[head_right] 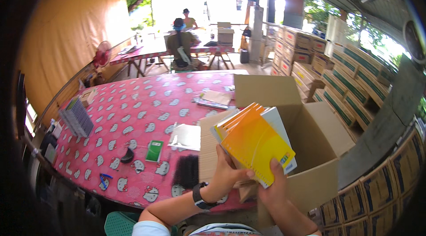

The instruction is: The person trims excess wire from the spiral binding of notebooks using pliers and then places the finished notebooks into a cardboard box.

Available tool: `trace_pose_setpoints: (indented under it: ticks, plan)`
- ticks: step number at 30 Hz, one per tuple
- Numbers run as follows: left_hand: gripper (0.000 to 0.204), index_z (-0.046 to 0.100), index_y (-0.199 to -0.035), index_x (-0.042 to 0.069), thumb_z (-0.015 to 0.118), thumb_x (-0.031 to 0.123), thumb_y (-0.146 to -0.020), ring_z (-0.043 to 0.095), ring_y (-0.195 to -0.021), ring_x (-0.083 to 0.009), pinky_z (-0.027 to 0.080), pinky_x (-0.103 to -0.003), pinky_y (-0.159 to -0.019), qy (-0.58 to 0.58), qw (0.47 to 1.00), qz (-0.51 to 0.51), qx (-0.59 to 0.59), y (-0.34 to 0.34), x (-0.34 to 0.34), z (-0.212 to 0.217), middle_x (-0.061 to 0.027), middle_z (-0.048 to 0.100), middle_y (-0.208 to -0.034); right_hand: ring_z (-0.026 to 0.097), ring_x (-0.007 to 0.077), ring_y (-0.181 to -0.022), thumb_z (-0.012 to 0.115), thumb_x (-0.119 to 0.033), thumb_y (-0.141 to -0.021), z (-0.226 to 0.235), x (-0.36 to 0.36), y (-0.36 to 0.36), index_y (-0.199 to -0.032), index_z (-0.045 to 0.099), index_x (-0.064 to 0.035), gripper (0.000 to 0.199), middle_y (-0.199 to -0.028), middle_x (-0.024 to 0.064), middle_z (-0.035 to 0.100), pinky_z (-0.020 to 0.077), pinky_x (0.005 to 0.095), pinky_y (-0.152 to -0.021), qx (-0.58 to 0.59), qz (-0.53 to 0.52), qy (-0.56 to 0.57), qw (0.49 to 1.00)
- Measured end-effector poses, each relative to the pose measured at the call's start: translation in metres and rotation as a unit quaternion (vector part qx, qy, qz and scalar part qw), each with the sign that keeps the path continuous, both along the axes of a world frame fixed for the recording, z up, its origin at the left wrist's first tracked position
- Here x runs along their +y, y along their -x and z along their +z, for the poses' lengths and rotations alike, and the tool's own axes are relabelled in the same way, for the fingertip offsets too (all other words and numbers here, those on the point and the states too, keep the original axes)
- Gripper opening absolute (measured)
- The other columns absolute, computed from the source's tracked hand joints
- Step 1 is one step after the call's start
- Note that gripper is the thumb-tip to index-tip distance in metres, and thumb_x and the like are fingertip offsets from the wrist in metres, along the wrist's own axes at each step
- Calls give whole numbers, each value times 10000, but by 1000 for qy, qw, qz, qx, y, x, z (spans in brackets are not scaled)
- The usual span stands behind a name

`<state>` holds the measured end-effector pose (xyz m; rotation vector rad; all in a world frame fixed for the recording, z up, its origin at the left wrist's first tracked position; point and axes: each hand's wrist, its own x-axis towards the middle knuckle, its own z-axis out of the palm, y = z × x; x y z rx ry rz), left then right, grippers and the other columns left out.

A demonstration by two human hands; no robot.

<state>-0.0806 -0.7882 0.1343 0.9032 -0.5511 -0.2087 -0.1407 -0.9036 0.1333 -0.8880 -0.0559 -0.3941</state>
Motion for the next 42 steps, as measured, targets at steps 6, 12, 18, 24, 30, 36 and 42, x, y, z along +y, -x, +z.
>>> trace_pose_setpoints:
  ticks: [6, 12, 18, 24, 30, 36, 42]
  plan:
    - [919, 164, -1304, 94, 799, 41, -641, 418, -1209, -221, 386, -360, -1008, 88, 993, 62, 54, 5, 99, -32, -111, 386, -1250, 528, 220, -1150, 567, -360, -891, -17, 98, -6, -1327, 392, -74, 550, -1246, 71, 539, 413, 403, -982, 22, 94, 46, 994]
    - [648, 337, -1334, 65, 662, 213, -793, 539, -1136, -224, 451, -383, -960, 201, 955, -15, 216, -28, 230, -72, -99, 504, -1266, 331, 227, -1312, 557, -638, -796, -22, 175, -35, -1384, 316, -65, 856, -1399, 93, 374, 250, 424, -1084, 24, 307, 150, 940]
    - [788, 264, -1369, 13, 723, 236, -768, 508, -1174, -228, 455, -376, -949, 11, 983, 69, 171, -50, 353, -106, -131, 469, -1306, 423, 228, -1254, 533, -635, -815, -66, 247, -114, -1387, 331, -32, 856, -1351, 143, 460, 345, 443, -998, 107, 366, 93, 919]
    - [784, 240, -1379, 16, 721, 204, -789, 425, -1222, -208, 414, -369, -975, -250, 943, 148, 163, -72, 426, -141, -112, 395, -1336, 620, 236, -1009, 603, -296, -831, -156, 327, -163, -1248, 479, -4, 524, -1147, 152, 611, 496, 420, -876, 228, 498, -48, 835]
    - [710, 327, -1354, 6, 724, 210, -801, 497, -1145, -187, 416, -339, -964, -215, 938, 90, 256, -85, 493, -153, -101, 464, -1277, 606, 266, -1046, 623, -262, -810, -187, 388, -171, -1273, 450, -2, 558, -1193, 144, 588, 478, 437, -909, 308, 451, -108, 831]
    - [591, 417, -1249, -14, 737, 187, -794, 556, -1029, -154, 458, -303, -893, -225, 932, 126, 255, -105, 523, -187, -107, 556, -1146, 625, 260, -1009, 644, -223, -802, -216, 401, -179, -1244, 477, 8, 526, -1148, 145, 613, 490, 411, -901, 306, 444, -131, 832]
    - [541, 439, -1204, -33, 732, 181, -802, 560, -1019, -145, 457, -291, -896, -187, 928, 137, 293, -111, 536, -202, -96, 573, -1120, 645, 258, -957, 657, -207, -798, -222, 418, -185, -1207, 505, 7, 485, -1104, 144, 633, 506, 401, -876, 346, 423, -126, 828]
